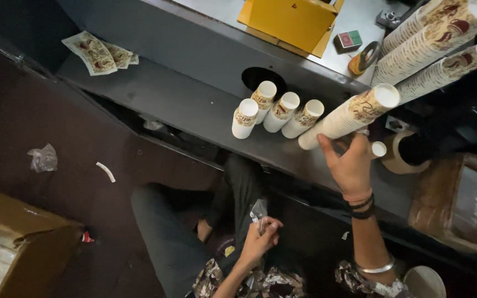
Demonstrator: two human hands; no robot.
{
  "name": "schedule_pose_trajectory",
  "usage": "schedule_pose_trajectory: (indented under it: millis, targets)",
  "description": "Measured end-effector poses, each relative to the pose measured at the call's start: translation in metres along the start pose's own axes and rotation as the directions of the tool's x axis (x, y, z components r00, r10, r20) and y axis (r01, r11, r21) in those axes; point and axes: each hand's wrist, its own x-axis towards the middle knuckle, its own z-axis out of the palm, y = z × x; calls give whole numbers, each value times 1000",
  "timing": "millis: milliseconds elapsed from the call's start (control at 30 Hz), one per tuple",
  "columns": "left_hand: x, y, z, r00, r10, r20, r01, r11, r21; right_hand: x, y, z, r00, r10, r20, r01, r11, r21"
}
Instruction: The person organizes and packs paper cups by hand near a cup-making machine, placing stacks onto a surface and handling a plastic bag.
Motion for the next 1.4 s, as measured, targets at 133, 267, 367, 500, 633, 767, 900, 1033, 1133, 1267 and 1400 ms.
schedule_pose_trajectory:
  millis: [133, 267, 367, 500, 633, 767, 900, 1033, 1133, 1267, 1400]
  targets:
    - [1, -4, -2, 1000, 17, 11, -16, 998, -60, 0, 13, 6, 999, -31, -38, 33, 997, 74]
    - [0, 4, -2, 1000, 9, 10, -9, 1000, -2, 2, 13, 3, 996, -86, -37, 86, 996, 6]
    - [0, 1, -2, 1000, 9, 12, -9, 1000, -2, 3, 6, 0, 992, -118, -47, 118, 993, 3]
    - [-1, 3, -1, 1000, 19, 11, -18, 999, -40, 5, -1, -5, 988, -138, -70, 139, 990, 11]
    - [-1, 5, -2, 1000, 7, 20, -7, 1000, -31, 7, -3, -13, 989, -130, -72, 134, 990, 49]
    - [2, -2, -4, 999, 37, 23, -37, 999, 10, 9, -12, -20, 988, -141, -65, 145, 988, 57]
    - [-3, 10, 0, 1000, 11, 4, -11, 1000, 6, 10, -20, -40, 991, -81, -106, 91, 992, 90]
    - [-4, 7, -2, 999, 43, 26, -42, 998, -36, 0, -32, -73, 971, -119, -209, 118, 993, -20]
    - [0, 4, -2, 998, 43, 51, -39, 996, -75, -14, -6, -87, 960, -48, -276, 88, 987, 134]
    - [0, 0, -1, 1000, 4, 30, -2, 999, -54, -36, 68, -63, 971, 25, -236, -55, 991, -124]
    - [-3, 6, 1, 999, 8, 35, -5, 996, -89, -55, 108, -18, 960, 211, -182, -212, 977, 19]
